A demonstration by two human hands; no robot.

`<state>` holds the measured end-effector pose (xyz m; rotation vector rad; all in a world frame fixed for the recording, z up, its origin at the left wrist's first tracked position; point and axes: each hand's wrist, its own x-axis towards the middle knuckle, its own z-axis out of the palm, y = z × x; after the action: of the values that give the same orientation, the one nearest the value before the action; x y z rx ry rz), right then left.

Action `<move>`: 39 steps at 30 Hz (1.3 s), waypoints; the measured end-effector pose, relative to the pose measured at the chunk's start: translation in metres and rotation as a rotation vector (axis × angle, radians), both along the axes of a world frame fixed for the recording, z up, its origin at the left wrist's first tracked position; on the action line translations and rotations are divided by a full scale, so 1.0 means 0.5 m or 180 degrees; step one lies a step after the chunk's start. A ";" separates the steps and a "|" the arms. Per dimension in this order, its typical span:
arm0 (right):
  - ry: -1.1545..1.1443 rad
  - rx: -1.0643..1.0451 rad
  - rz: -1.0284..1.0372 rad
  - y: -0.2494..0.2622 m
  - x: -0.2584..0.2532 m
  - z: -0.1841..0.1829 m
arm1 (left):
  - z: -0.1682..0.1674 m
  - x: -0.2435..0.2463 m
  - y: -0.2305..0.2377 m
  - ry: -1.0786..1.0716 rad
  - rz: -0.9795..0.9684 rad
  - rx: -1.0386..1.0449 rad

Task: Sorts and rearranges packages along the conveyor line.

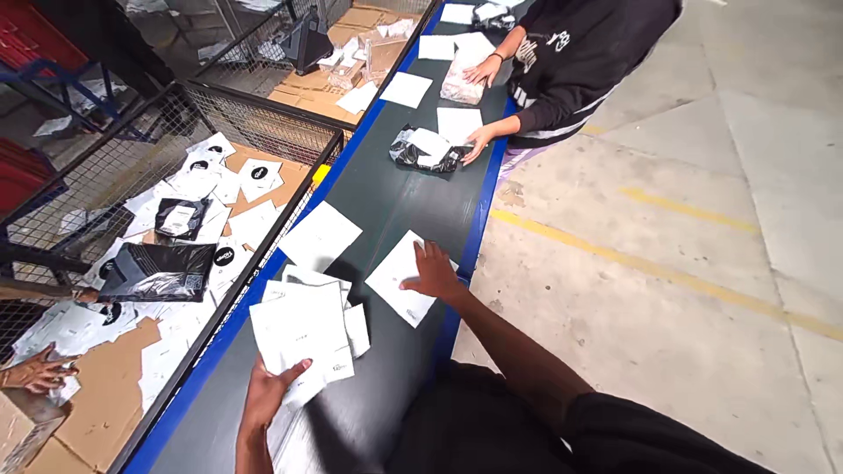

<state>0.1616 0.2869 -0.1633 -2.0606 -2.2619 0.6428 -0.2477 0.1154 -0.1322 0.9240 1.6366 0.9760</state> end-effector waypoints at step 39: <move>0.2257 0.0480 0.0905 0.296 -0.469 0.165 | 0.081 -0.299 0.202 0.1510 0.0906 0.0597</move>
<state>-0.0727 0.4349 -0.0810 -1.1757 -2.0764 0.9824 -0.3971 0.2166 -0.0917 1.1311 2.1460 1.1806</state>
